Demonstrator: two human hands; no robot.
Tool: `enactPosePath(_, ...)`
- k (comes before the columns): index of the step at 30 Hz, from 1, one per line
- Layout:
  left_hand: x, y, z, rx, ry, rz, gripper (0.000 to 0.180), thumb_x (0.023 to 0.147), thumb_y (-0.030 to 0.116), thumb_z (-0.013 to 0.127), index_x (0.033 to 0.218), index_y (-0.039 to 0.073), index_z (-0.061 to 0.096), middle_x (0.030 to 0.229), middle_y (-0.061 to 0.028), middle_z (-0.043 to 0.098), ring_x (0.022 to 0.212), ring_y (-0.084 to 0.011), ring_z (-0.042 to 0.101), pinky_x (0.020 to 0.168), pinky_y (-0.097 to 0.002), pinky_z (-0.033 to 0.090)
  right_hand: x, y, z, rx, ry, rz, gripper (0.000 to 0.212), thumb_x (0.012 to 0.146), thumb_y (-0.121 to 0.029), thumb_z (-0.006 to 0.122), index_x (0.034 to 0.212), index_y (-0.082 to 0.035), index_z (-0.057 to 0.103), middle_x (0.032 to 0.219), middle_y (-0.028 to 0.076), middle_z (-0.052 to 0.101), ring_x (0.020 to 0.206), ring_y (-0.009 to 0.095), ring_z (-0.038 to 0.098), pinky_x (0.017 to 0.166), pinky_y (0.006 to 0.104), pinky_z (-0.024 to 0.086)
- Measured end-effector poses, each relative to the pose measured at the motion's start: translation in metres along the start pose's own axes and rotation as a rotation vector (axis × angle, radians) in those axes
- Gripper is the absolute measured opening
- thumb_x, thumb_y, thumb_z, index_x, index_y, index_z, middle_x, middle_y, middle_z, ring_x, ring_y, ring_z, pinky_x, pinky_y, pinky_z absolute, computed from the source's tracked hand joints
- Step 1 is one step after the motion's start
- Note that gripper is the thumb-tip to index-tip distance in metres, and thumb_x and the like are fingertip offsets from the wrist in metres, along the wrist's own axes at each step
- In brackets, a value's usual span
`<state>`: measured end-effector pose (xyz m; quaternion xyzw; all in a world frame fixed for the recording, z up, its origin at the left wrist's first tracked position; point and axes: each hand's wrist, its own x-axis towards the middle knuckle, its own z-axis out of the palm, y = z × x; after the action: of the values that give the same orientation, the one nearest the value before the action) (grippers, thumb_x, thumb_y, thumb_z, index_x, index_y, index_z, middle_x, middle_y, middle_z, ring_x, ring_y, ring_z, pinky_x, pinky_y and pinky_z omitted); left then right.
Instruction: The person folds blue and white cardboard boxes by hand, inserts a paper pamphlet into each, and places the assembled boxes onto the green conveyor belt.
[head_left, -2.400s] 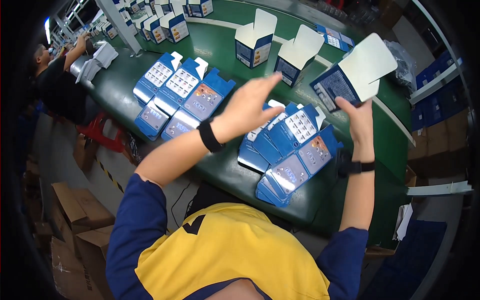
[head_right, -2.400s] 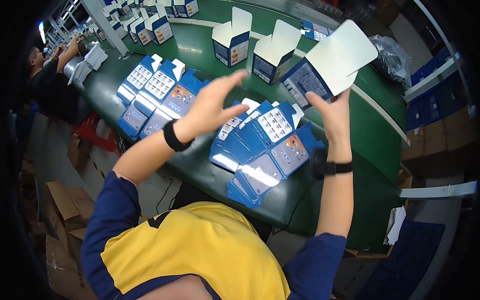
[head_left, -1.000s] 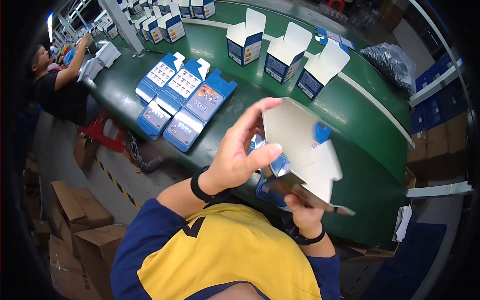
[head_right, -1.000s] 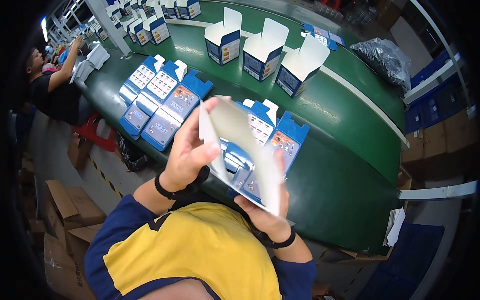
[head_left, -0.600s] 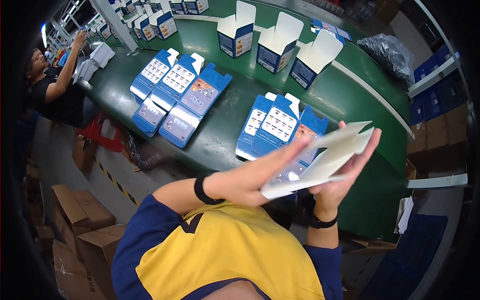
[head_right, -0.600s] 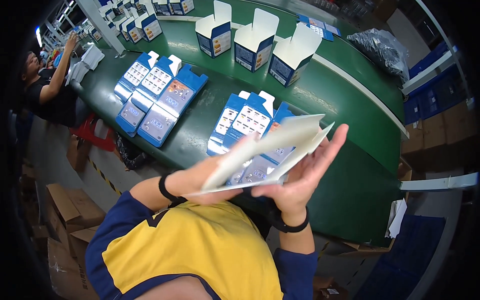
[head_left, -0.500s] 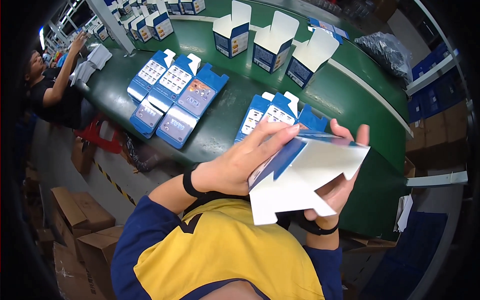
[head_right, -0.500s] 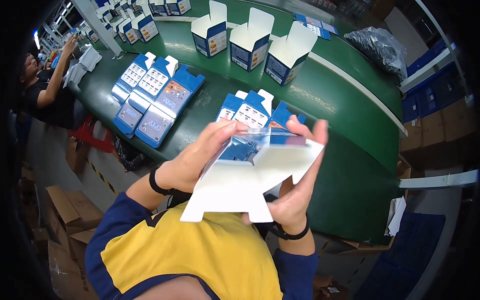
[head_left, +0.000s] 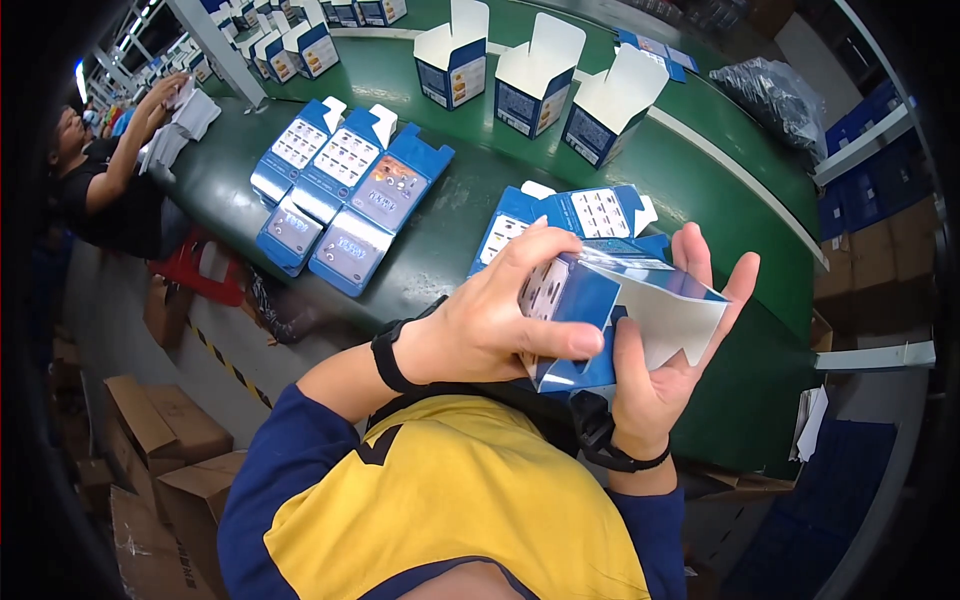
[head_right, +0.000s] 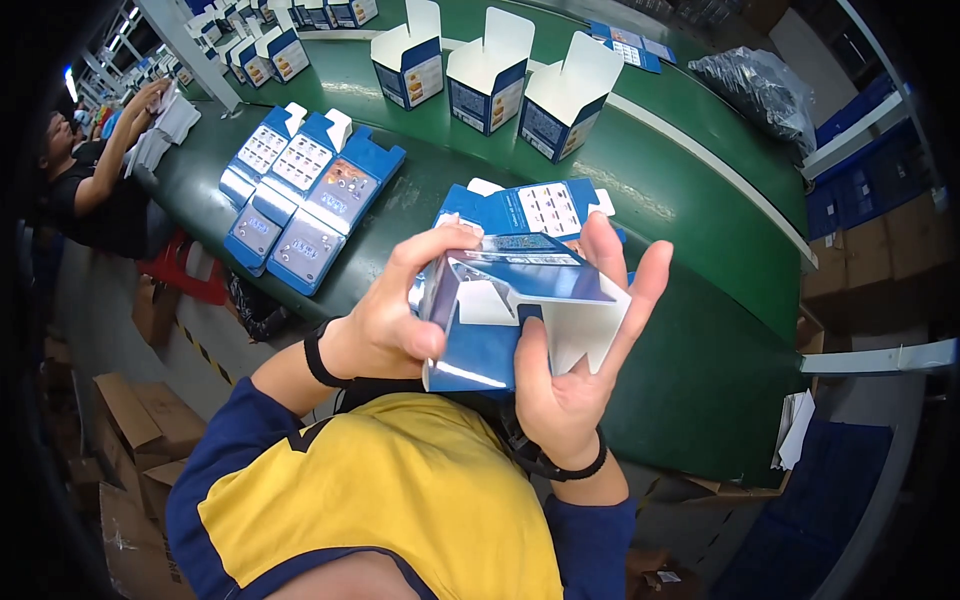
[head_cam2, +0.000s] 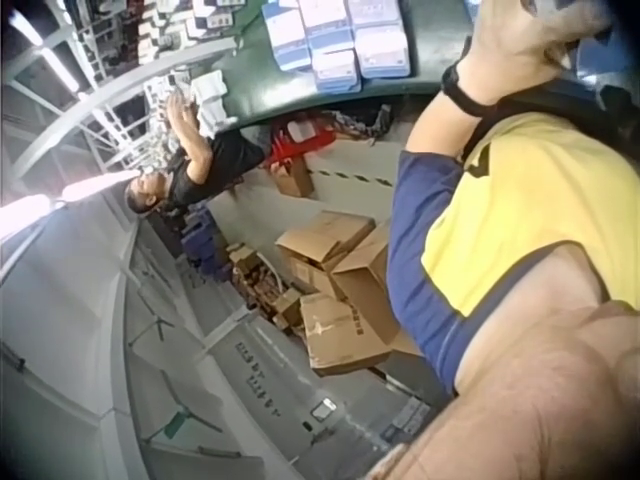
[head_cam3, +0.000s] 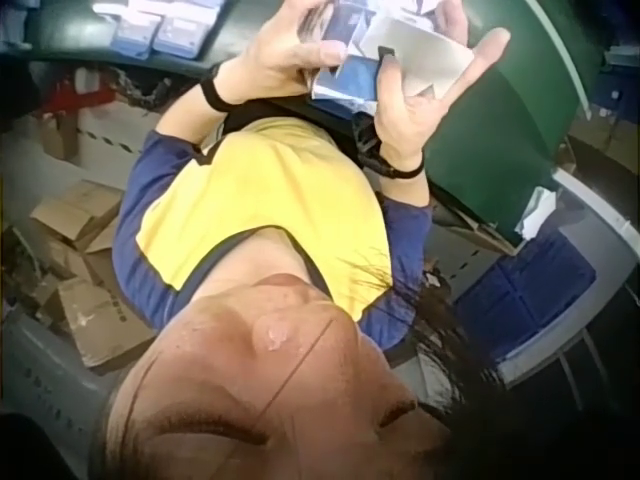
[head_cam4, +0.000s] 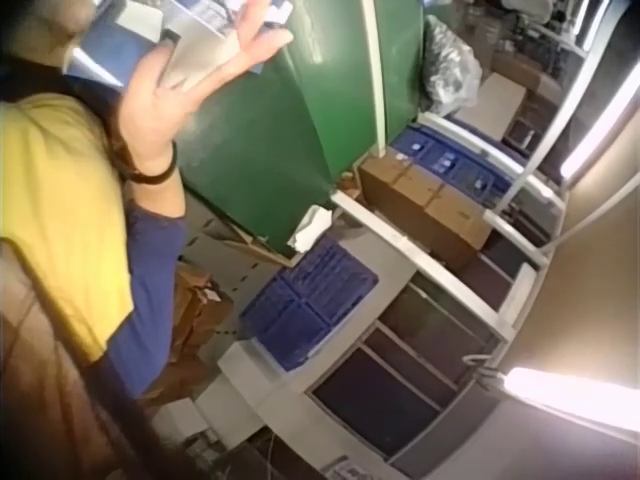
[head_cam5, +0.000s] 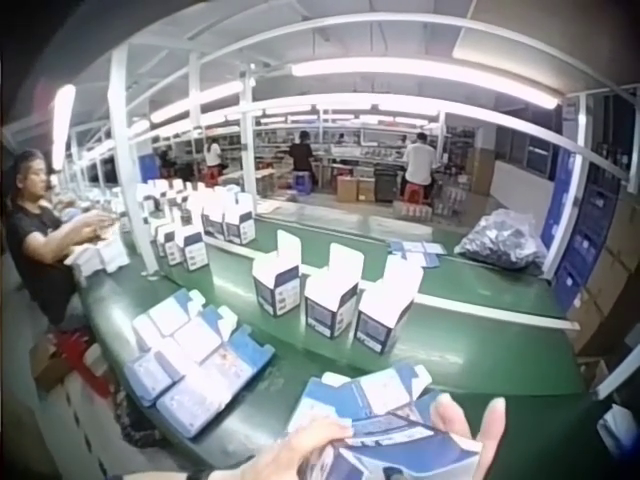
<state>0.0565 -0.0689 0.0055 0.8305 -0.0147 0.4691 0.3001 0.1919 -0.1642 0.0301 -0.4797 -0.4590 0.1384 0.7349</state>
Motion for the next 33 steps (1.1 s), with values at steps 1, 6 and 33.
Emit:
enactPosePath(1, 0.002, 0.002, -0.001, 0.001, 0.0, -0.002, 0.062, 0.062, -0.001, 0.072, 0.117, 0.022, 0.057, 0.124, -0.0197, 0.04, 0.114, -0.0409, 0.045, 0.099, -0.054, 0.037, 0.002, -0.003, -0.001, 0.095, -0.048, -0.003, 0.084, 0.074, -0.008, 0.065, 0.145, -0.006, 0.02, 0.128, 0.018, 0.047, 0.129, 0.032, 0.038, 0.109, 0.0427, 0.025)
enactPosePath(6, 0.011, 0.007, -0.007, 0.1, -0.052, 0.027, 0.05, 0.055, -0.001, 0.071, 0.101, 0.016, 0.063, 0.122, -0.0209, 0.042, 0.114, -0.0398, 0.045, 0.098, -0.0527, 0.038, 0.001, 0.02, -0.036, 0.564, -0.232, 0.056, 0.072, 0.08, -0.004, 0.063, 0.142, -0.005, 0.028, 0.125, 0.019, 0.051, 0.128, 0.032, 0.039, 0.108, 0.0411, 0.027)
enactPosePath(33, 0.029, 0.019, -0.02, 0.131, -0.249, -0.042, 0.071, 0.064, 0.017, 0.082, 0.125, 0.025, 0.045, 0.122, -0.0208, 0.047, 0.111, -0.0372, 0.051, 0.103, -0.0605, 0.029, 0.025, 0.009, -0.026, -0.329, -0.486, -0.179, 0.062, 0.065, -0.014, 0.079, 0.122, -0.003, 0.058, 0.117, 0.013, 0.062, 0.102, 0.025, 0.063, 0.086, 0.0318, 0.05)
